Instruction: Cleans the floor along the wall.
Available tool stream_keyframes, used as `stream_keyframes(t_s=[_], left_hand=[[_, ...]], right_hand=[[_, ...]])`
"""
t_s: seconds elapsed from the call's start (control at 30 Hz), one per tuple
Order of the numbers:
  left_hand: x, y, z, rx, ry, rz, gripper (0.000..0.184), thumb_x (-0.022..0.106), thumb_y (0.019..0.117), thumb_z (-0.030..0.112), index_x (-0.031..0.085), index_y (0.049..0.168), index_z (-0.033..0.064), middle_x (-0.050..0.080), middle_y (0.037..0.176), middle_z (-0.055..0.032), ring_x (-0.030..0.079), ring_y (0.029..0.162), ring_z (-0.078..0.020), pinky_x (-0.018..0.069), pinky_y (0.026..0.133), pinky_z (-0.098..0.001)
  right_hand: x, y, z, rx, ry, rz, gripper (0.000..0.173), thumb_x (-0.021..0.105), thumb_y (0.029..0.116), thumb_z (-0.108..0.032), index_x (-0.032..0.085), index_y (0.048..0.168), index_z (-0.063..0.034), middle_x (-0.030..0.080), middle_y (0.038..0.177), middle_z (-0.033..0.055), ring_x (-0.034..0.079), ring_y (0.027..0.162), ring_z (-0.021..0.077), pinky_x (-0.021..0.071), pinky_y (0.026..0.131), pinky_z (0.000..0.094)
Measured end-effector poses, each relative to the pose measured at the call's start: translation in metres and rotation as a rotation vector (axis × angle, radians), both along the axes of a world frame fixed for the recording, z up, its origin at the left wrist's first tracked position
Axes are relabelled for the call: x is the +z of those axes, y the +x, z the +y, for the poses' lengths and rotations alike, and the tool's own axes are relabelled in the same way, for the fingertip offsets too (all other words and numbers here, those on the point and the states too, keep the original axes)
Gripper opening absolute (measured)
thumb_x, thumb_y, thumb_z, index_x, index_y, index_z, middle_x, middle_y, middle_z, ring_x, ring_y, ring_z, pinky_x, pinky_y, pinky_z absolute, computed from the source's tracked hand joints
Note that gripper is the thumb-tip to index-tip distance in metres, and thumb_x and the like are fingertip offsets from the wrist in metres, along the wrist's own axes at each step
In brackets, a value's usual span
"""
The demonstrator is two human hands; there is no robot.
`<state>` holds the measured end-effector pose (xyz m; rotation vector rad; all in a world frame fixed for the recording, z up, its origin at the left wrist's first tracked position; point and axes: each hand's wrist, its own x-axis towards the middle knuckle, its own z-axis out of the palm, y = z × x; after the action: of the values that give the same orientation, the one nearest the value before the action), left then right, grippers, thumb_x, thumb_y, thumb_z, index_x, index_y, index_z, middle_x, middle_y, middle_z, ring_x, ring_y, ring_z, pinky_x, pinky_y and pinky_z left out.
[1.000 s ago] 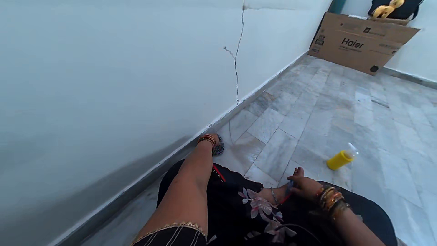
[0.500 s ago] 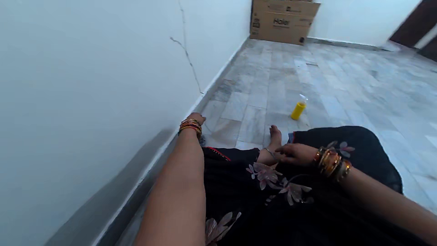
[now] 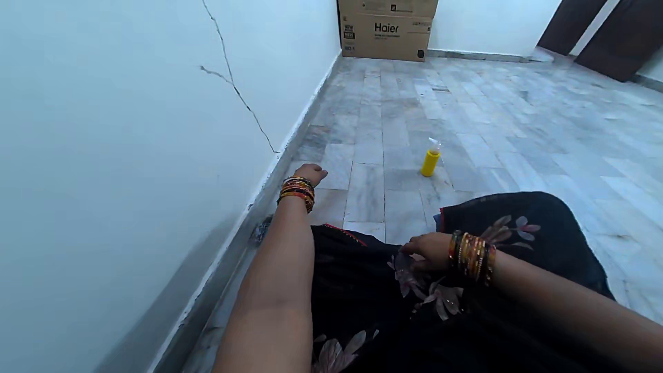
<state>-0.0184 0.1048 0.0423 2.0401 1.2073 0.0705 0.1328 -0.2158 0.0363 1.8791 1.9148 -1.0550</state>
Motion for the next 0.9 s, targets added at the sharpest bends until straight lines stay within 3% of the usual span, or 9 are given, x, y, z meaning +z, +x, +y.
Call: stream_keyframes(t_s=[0.17,0.23,0.4,0.47,0.57,0.67,0.8,0.9], left_hand=[[-0.024,-0.060,0.031,0.070,0.007,0.065,0.047,0.051,0.1102,0.027,0.053,0.144,-0.0052,0.054,0.146,-0.0301,0.050,0.138,-0.0462,0.0357,0.114,-0.0630],[-0.053,-0.092,0.039,0.070,0.096,0.192,0.049,0.051,0.1099,0.030,0.052,0.146,-0.0036,0.053,0.147,-0.0307,0.047,0.141,-0.0476,0.0316,0.118,-0.0647],[-0.137,-0.152,0.044,-0.072,0.190,0.440,0.061,0.048,0.1101,0.032,0.032,0.160,0.0019,0.022,0.168,-0.0272,0.024,0.155,-0.0447,0.0219,0.126,-0.0573],[-0.157,-0.163,0.045,-0.128,0.248,0.508,0.062,0.046,0.1104,0.035,0.030,0.162,0.0061,0.017,0.169,-0.0260,0.021,0.156,-0.0450,0.0225,0.126,-0.0572],[-0.191,-0.172,0.054,-0.188,0.340,0.455,0.060,0.043,0.1110,0.032,0.030,0.162,0.0031,0.020,0.167,-0.0308,0.022,0.155,-0.0495,0.0214,0.126,-0.0589],[-0.228,-0.179,0.058,-0.279,0.492,0.304,0.064,0.036,0.1081,0.035,0.033,0.158,-0.0060,0.025,0.164,-0.0345,0.026,0.151,-0.0560,0.0224,0.123,-0.0641],[-0.224,-0.155,0.057,-0.487,0.520,0.294,0.069,0.039,0.1061,0.040,0.034,0.158,-0.0047,0.026,0.167,-0.0268,0.026,0.154,-0.0483,0.0281,0.120,-0.0659],[-0.212,-0.113,0.055,-0.717,0.470,0.355,0.071,0.041,0.1056,0.044,0.031,0.161,0.0008,0.022,0.170,-0.0221,0.020,0.158,-0.0402,0.0227,0.124,-0.0600]], right_hand=[[-0.041,0.029,-0.007,-0.010,-0.074,0.089,0.056,0.058,0.1072,-0.029,0.043,0.156,-0.0062,0.060,0.139,0.0278,0.060,0.127,0.0457,0.0433,0.108,0.0639],[-0.051,0.047,-0.009,0.019,-0.079,0.126,0.052,0.057,0.1074,-0.029,0.048,0.153,-0.0066,0.060,0.139,0.0276,0.060,0.127,0.0455,0.0436,0.108,0.0639],[-0.039,0.083,0.000,0.048,-0.108,0.074,0.055,0.057,0.1071,-0.035,0.047,0.155,-0.0094,0.059,0.142,0.0254,0.057,0.130,0.0447,0.0439,0.108,0.0619],[-0.033,0.105,0.002,0.035,-0.071,0.064,0.054,0.058,0.1065,-0.033,0.048,0.155,-0.0098,0.059,0.142,0.0243,0.058,0.131,0.0433,0.0436,0.109,0.0603],[-0.028,0.151,0.008,-0.017,-0.054,-0.006,0.053,0.058,0.1067,-0.033,0.049,0.154,-0.0102,0.060,0.144,0.0223,0.056,0.133,0.0424,0.0397,0.113,0.0610],[-0.039,0.188,0.013,-0.105,0.000,-0.106,0.052,0.060,0.1055,-0.037,0.053,0.152,-0.0131,0.064,0.138,0.0181,0.061,0.127,0.0392,0.0468,0.107,0.0574],[-0.044,0.187,0.033,-0.146,-0.178,-0.048,0.056,0.058,0.1063,-0.042,0.048,0.155,-0.0170,0.062,0.141,0.0163,0.061,0.127,0.0353,0.0465,0.108,0.0553],[-0.038,0.178,0.036,-0.095,-0.080,0.063,0.055,0.057,0.1063,-0.042,0.050,0.154,-0.0166,0.064,0.138,0.0135,0.064,0.124,0.0318,0.0491,0.105,0.0522]])
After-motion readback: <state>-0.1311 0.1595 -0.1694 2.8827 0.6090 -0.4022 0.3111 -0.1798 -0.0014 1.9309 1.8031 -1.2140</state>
